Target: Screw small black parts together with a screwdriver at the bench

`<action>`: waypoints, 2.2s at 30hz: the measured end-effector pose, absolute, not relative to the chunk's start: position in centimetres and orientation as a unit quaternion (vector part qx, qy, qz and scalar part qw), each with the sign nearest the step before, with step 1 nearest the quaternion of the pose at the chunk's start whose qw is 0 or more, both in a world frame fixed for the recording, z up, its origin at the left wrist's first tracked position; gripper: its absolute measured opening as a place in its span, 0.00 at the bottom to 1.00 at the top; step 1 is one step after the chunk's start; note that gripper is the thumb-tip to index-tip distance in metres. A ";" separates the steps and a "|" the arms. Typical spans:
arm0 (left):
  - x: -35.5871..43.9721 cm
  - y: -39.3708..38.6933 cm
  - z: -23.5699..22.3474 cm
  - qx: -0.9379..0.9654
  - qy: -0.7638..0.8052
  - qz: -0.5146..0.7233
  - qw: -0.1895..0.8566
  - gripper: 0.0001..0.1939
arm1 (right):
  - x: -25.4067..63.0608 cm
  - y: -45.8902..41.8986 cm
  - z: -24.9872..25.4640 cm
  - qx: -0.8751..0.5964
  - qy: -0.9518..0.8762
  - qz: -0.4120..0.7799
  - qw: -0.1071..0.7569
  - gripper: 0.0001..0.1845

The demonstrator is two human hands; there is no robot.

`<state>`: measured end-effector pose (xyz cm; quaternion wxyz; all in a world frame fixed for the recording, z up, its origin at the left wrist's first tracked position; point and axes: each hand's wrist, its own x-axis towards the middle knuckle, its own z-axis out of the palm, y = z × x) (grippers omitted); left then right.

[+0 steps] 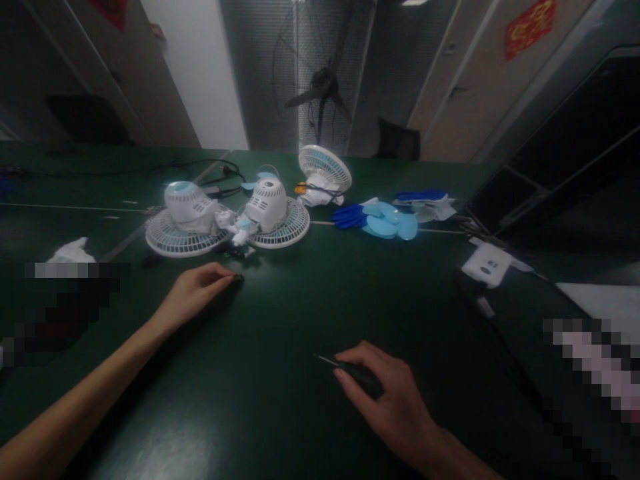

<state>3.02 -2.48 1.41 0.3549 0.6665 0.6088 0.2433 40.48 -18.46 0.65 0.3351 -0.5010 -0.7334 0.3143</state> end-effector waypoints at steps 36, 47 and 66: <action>14.8 -12.3 0.2 0.829 0.314 0.221 0.406 0.11 | 40.0 -18.4 0.4 -0.517 -0.753 0.254 0.317 0.06; 15.1 -12.4 0.2 0.832 0.303 0.217 0.411 0.09 | 39.7 -18.7 0.2 -0.496 -0.767 0.271 0.304 0.06; 15.0 -12.4 0.5 0.826 0.322 0.214 0.409 0.07 | 40.0 -18.5 0.8 -0.504 -0.752 0.268 0.331 0.06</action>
